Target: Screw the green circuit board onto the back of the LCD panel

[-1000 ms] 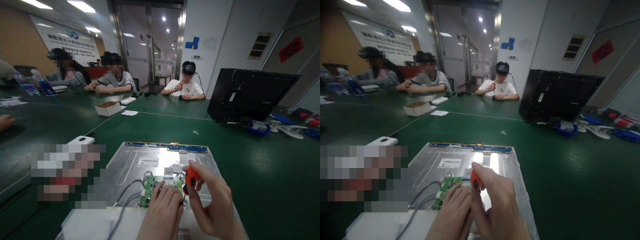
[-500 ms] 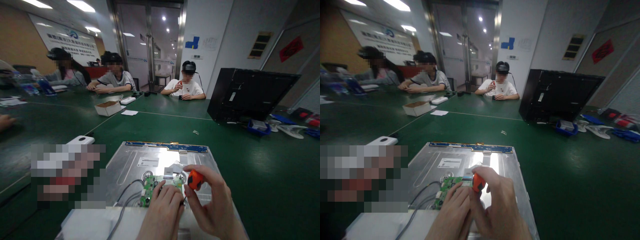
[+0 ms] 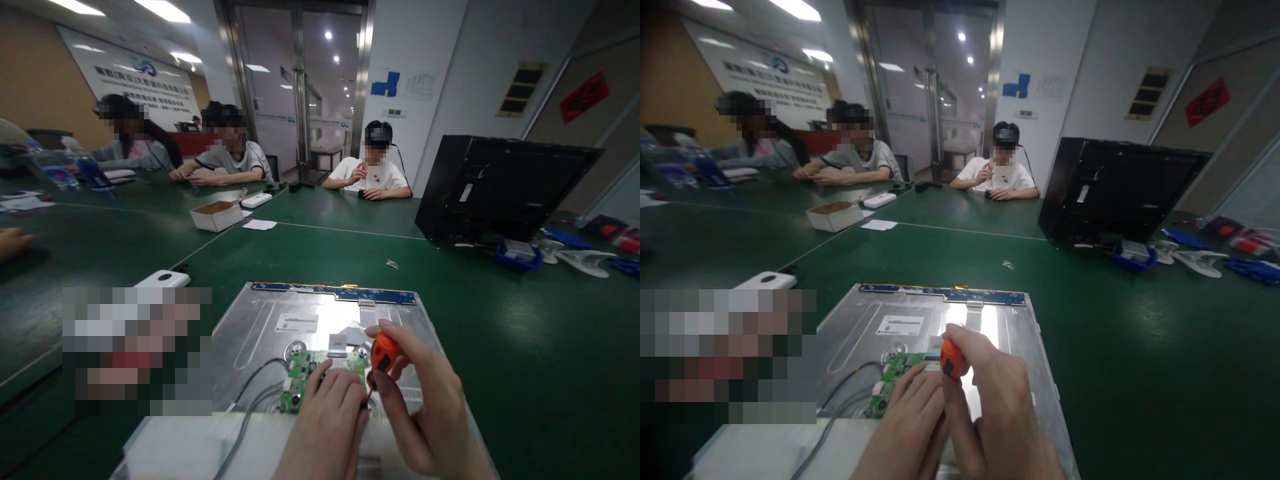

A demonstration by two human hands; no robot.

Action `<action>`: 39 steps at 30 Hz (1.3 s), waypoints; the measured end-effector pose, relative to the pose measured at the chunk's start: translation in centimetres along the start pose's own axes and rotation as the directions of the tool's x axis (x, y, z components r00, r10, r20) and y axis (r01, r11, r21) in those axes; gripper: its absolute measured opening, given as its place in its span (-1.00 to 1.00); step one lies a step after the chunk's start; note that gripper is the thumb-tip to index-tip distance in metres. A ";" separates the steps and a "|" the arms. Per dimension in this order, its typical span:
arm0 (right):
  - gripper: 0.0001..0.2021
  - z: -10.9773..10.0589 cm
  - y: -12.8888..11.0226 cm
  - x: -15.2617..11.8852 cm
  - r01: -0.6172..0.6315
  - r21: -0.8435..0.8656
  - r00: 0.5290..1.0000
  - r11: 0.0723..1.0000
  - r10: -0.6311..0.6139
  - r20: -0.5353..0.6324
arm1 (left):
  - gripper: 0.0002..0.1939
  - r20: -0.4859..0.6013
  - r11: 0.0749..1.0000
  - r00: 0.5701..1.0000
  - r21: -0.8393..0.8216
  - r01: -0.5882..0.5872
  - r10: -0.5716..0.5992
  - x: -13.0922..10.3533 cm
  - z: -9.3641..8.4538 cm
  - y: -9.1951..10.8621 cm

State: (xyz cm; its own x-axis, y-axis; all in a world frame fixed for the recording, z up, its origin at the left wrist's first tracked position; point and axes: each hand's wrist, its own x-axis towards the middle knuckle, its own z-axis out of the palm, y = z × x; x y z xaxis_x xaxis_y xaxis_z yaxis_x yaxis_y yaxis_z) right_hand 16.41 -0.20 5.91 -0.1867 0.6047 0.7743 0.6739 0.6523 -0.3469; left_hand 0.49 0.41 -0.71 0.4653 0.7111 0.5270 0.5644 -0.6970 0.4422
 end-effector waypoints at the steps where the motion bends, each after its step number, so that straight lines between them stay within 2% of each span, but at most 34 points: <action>1: -0.49 0.0 0.0 0.0 0.003 -0.001 1.000 1.000 -0.003 -0.002 | -0.78 0.013 1.000 1.000 0.010 0.003 -0.003 0.0 -0.1 0.0; 5: -0.49 0.1 -0.1 -0.1 -0.008 0.016 1.000 1.000 0.008 -0.019 | -0.78 0.042 0.999 0.999 0.050 -0.018 0.016 0.2 -0.5 0.0; 9: -0.49 0.1 0.0 -0.3 -0.014 0.005 0.999 1.000 0.014 -0.039 | -0.79 0.125 0.999 0.992 0.038 -0.030 0.025 0.4 -1.1 0.0; 21: -0.52 0.2 -0.1 0.3 -0.007 0.054 1.000 0.999 0.008 -0.023 | -0.81 0.149 0.999 0.989 0.030 -0.018 0.014 0.5 -1.5 0.1; 30: -0.58 0.2 -0.3 0.5 0.005 0.026 0.999 1.000 -0.004 -0.040 | -0.79 0.092 1.000 0.996 -0.002 0.018 -0.017 0.4 -1.2 0.5; 39: -0.57 0.2 -0.3 0.6 0.013 0.094 1.000 0.995 -0.010 -0.030 | -0.78 0.076 1.000 0.997 0.000 0.022 -0.022 0.4 -1.3 0.6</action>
State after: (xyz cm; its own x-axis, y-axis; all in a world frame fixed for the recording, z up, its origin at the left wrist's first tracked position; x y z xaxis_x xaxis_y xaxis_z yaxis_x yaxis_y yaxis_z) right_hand 15.97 0.09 6.39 -0.1719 0.5842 0.7932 0.6011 0.7001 -0.3854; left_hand 0.09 0.19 0.72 0.5034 0.7310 0.4607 0.5744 -0.6815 0.4535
